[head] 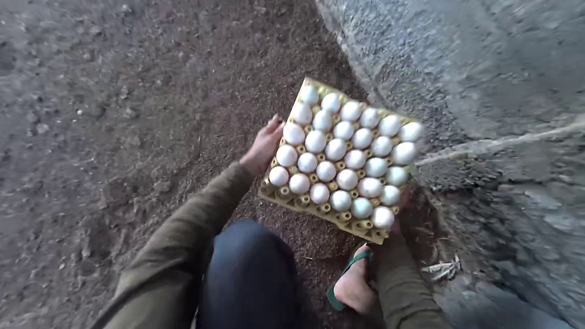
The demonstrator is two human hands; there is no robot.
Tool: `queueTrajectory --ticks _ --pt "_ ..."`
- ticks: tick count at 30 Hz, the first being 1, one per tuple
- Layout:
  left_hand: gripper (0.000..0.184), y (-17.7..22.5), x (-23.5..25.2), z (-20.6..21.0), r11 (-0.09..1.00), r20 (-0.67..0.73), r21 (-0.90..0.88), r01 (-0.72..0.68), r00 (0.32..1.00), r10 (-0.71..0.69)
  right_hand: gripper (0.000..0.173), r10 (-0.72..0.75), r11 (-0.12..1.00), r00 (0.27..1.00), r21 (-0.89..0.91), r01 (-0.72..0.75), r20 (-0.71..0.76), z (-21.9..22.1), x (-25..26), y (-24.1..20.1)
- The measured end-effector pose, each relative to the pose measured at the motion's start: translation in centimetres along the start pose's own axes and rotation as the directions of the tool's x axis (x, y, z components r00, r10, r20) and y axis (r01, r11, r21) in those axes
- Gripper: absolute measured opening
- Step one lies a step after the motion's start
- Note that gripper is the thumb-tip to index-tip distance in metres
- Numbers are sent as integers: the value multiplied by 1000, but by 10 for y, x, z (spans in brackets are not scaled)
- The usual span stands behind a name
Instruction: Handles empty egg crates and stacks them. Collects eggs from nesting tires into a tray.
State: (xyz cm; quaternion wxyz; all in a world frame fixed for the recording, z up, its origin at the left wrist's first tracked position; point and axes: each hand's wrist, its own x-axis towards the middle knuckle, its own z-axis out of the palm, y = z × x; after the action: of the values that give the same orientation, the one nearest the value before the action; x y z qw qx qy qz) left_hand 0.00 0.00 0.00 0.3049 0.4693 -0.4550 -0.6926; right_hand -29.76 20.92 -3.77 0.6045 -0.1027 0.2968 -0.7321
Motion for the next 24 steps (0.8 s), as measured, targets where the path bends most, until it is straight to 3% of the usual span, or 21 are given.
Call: queueTrajectory --ticks 3,5,6,8,10,15,19,24 --pt "62 -73 -21 -4 997 -122 61 55 991 -47 44 -42 935 970 -351 -47 -241 -35 -10 27" --pt "64 -116 -22 -8 998 -204 30 63 977 -55 46 -108 757 907 -626 -190 -406 -51 -12 42" --pt "64 -139 -19 -11 999 -237 18 49 970 -44 49 -105 684 862 -666 -299 -496 -51 -13 47" --pt "64 -170 -16 -13 999 -271 21 34 962 -27 51 -99 570 783 -680 -461 -614 -42 -14 51" --pt "65 -186 -21 -12 999 -283 36 32 959 -20 52 -90 468 755 -697 -543 -649 -31 -18 50" --pt "64 -209 -29 -9 998 -322 56 -7 947 24 54 -81 432 761 -710 -556 -644 -60 -15 56" --pt "63 -210 -34 -5 984 -338 167 66 941 -6 54 -135 258 749 -753 -606 -649 -94 -9 58" --pt "58 -197 -42 -11 910 -352 383 157 936 -13 51 -103 282 705 -700 -656 -702 -92 -4 53"
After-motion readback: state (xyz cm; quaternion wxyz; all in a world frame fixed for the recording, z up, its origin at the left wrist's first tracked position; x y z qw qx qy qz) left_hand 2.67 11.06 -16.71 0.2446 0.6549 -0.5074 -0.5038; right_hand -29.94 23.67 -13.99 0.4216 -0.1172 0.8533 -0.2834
